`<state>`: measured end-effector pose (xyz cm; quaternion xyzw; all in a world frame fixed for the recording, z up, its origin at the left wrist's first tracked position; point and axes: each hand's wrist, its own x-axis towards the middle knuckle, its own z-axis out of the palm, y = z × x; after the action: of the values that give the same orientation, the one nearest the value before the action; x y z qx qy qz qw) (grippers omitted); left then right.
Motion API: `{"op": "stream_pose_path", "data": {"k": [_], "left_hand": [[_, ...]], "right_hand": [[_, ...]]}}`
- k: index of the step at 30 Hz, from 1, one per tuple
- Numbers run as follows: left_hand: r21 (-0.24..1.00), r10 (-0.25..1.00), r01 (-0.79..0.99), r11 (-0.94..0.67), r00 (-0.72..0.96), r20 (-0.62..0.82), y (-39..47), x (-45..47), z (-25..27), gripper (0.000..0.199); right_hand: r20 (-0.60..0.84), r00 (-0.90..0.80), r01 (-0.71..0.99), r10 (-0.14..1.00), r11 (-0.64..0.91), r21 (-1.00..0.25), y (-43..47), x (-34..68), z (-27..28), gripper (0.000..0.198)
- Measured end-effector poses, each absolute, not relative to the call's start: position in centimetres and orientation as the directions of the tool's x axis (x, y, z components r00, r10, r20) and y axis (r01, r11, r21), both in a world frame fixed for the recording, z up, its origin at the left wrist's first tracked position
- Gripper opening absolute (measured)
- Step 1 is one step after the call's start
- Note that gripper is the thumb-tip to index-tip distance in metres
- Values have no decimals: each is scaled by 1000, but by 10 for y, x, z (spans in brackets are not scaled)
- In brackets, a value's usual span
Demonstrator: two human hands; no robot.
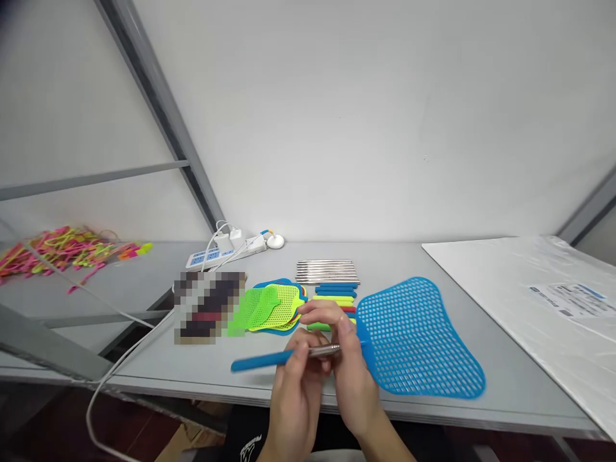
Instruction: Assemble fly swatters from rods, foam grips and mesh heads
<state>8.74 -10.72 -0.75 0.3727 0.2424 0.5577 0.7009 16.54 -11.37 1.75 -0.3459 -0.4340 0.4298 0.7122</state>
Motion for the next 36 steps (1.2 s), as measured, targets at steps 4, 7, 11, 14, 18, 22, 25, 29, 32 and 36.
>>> {"op": "stream_pose_path", "data": {"k": [4,7,11,14,18,22,25,29,32,36], "left_hand": [[898,949,-438,41,298,102,-107,90,-19,31],[929,954,-370,13,282,98,-104,88,-18,32],[949,971,-315,-20,219,93,-94,69,-6,36],[921,985,-386,-41,139,103,-83,46,9,35],[881,988,-459,-114,43,149,-74,28,21,39],[832,994,-546,-101,-84,65,-77,41,20,37],[811,999,-585,-26,-50,-3,-85,65,16,36],[882,963,-458,107,270,23,-98,96,10,36],[932,874,-350,91,477,93,-104,105,7,41],[981,822,-193,29,564,86,-102,101,5,48]], "right_hand": [[343,237,-269,909,401,-876,-113,165,9,54],[321,249,-344,914,394,-853,-115,165,7,55],[364,362,-429,858,500,-753,-117,180,14,57],[312,509,-450,802,557,-698,-118,208,20,52],[191,619,-494,762,567,-659,-122,245,21,38],[163,638,-494,753,562,-663,-124,255,22,36],[134,620,-517,773,531,-672,-123,244,24,39],[152,502,-504,851,431,-748,-124,212,20,51],[157,433,-384,888,339,-859,-128,191,10,51],[296,380,-108,876,360,-927,-131,189,1,46]]}}
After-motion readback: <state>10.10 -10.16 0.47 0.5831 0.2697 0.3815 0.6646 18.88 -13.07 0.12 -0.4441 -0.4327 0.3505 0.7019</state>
